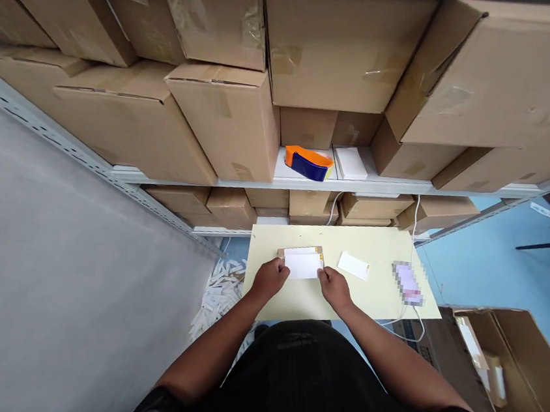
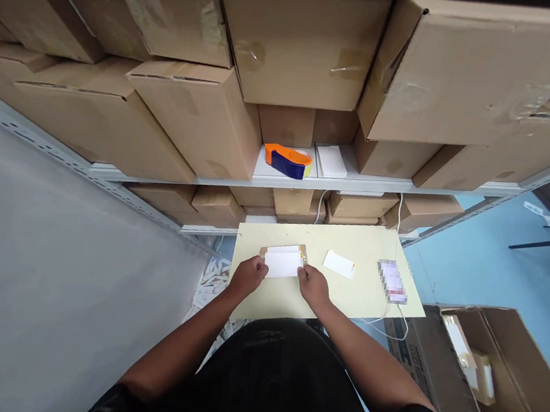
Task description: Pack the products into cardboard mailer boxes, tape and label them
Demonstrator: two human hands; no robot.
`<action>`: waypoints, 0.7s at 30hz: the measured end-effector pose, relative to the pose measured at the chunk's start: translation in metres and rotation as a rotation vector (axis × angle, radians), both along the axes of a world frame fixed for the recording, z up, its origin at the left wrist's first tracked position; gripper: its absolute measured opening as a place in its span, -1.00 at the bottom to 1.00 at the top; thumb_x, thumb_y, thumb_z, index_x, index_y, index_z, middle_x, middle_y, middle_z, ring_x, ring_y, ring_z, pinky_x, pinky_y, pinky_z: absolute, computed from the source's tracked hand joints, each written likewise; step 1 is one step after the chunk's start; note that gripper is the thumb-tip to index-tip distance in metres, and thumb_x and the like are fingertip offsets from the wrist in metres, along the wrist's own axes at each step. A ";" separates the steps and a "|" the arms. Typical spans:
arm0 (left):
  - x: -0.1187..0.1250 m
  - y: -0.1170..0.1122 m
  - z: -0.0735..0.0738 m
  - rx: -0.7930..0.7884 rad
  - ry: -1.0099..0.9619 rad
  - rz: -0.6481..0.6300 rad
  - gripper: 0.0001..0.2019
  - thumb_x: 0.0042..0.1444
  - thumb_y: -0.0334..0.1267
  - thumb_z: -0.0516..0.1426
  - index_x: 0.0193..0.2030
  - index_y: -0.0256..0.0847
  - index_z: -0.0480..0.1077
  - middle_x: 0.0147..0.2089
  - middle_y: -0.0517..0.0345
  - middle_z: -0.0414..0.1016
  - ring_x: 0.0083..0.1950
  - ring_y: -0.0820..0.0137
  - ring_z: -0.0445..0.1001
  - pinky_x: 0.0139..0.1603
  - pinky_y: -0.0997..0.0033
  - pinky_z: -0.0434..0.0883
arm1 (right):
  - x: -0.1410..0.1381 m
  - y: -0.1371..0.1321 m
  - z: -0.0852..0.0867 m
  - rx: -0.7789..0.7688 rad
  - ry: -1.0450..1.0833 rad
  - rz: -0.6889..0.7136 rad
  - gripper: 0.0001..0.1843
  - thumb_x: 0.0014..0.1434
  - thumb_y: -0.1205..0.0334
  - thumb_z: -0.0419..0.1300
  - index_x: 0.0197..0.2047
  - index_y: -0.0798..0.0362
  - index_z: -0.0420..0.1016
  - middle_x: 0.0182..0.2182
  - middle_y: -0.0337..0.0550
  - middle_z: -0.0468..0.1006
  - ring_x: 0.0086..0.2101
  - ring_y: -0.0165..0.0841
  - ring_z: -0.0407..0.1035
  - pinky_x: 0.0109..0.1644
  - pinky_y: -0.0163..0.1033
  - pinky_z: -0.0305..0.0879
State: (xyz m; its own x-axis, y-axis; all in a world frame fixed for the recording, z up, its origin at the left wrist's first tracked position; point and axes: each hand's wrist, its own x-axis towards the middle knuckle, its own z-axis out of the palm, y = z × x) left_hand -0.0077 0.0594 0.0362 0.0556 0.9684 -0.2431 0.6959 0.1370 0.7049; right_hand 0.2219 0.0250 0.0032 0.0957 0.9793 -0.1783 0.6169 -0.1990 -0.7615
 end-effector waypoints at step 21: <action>0.008 0.026 -0.046 -0.009 0.392 -0.102 -0.70 0.33 -0.22 0.03 0.10 -0.21 0.46 0.03 -0.11 0.60 0.06 0.12 0.55 0.07 0.18 0.43 | -0.005 0.039 -0.037 0.126 -0.620 0.144 -0.58 0.41 0.13 0.05 0.23 0.12 0.41 0.14 0.17 0.46 0.12 -0.02 0.28 0.16 0.01 0.19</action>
